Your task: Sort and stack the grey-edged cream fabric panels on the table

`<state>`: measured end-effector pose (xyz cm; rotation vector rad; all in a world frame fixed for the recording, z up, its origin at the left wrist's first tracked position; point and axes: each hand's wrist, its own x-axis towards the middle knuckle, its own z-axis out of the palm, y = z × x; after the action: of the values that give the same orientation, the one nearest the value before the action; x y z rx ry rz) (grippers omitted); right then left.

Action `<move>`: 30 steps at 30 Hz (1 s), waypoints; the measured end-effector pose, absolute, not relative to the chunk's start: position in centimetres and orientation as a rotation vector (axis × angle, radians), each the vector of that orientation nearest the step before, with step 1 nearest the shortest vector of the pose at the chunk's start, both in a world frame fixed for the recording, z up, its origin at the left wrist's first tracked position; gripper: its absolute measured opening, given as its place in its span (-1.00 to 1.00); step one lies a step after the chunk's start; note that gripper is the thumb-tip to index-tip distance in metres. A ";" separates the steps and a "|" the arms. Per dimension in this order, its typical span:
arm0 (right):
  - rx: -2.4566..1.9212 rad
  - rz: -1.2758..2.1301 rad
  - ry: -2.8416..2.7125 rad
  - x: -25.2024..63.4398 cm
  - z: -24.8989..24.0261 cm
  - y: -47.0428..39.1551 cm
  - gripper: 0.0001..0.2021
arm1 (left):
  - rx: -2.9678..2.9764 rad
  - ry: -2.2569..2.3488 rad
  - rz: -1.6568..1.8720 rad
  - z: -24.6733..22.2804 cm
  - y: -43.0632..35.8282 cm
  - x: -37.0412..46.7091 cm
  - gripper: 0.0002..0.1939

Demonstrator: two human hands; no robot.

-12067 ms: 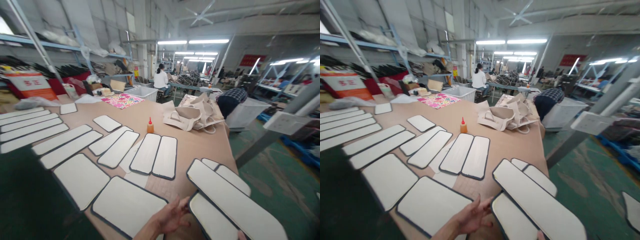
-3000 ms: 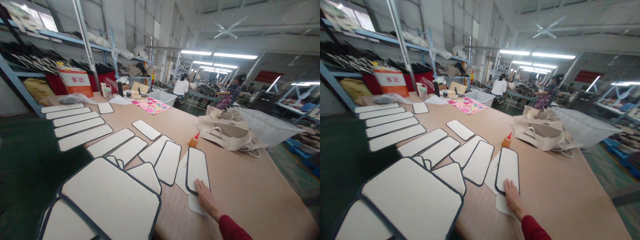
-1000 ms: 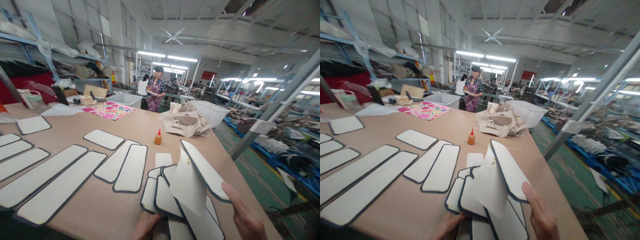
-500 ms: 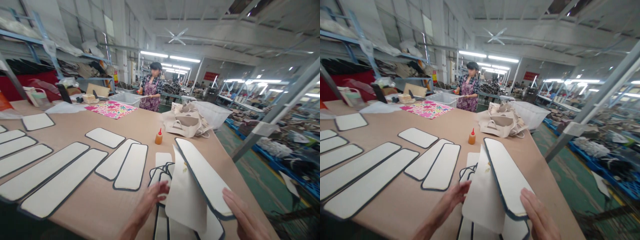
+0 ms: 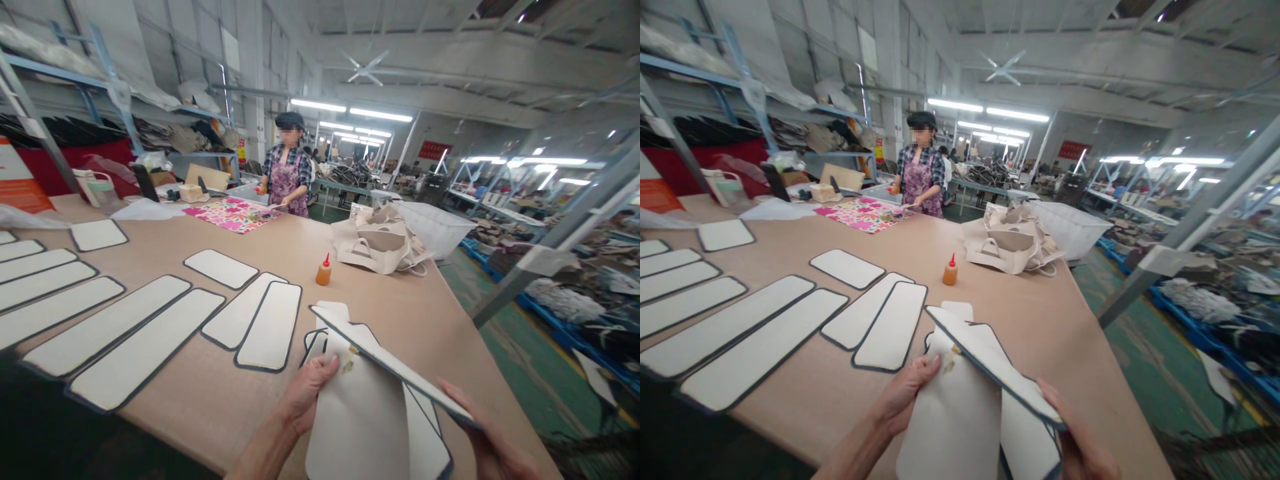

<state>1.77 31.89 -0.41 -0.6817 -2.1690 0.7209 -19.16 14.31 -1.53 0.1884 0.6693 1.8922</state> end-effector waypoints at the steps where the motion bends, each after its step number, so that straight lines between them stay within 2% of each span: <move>1: -0.856 0.804 -2.130 1.8 -0.6 32.4 -0.62 | 0.181 0.657 1.909 -1.6 13.9 -19.4 -0.78; 3: -1.125 0.959 -1.997 2.0 -0.5 33.7 -0.53 | 0.156 0.647 1.973 -1.5 12.9 -20.2 -0.77; 6: -1.274 1.107 -1.793 2.2 0.3 35.4 -0.43 | 0.132 0.699 2.034 -0.9 10.7 -21.8 -0.80; 9: -1.293 0.995 -1.771 2.6 1.3 35.3 -0.43 | 0.070 0.828 2.081 0.1 7.6 -23.2 -0.82; 12: -1.340 0.749 -1.853 3.1 1.8 33.3 -0.48 | -0.093 0.984 2.283 1.1 3.9 -24.1 -0.73; 14: -1.238 0.473 -1.926 3.4 1.7 31.5 -0.57 | -0.206 1.085 2.423 1.7 1.6 -24.5 -0.64; 16: -0.951 0.207 -2.005 3.4 1.0 29.9 -0.65 | -0.307 1.159 2.520 2.2 -0.4 -24.6 -0.60; 19: -0.473 0.028 -2.156 2.6 -2.4 27.8 -0.50 | -0.450 1.174 2.561 2.6 -2.8 -24.5 -0.53; 21: -0.367 -0.022 -2.273 1.7 -6.2 26.2 -0.38 | -0.519 1.177 2.558 2.6 -4.0 -24.3 -0.50; 25: -0.718 0.130 -2.537 -0.6 -13.3 21.9 -0.21 | -0.555 1.251 2.532 1.7 -5.9 -24.3 -0.53; 27: -0.839 0.385 -2.595 -1.7 -14.4 19.8 -0.15 | -0.573 1.256 2.503 0.9 -6.6 -24.2 -0.54; 30: -0.773 1.001 -2.520 -4.1 -13.0 17.3 -0.24 | -0.601 1.194 2.427 -0.5 -6.7 -23.2 -0.53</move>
<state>-4.12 17.31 -12.96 -0.7726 -2.5198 1.0010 -23.23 -6.74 -0.54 -0.6008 1.1944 2.4271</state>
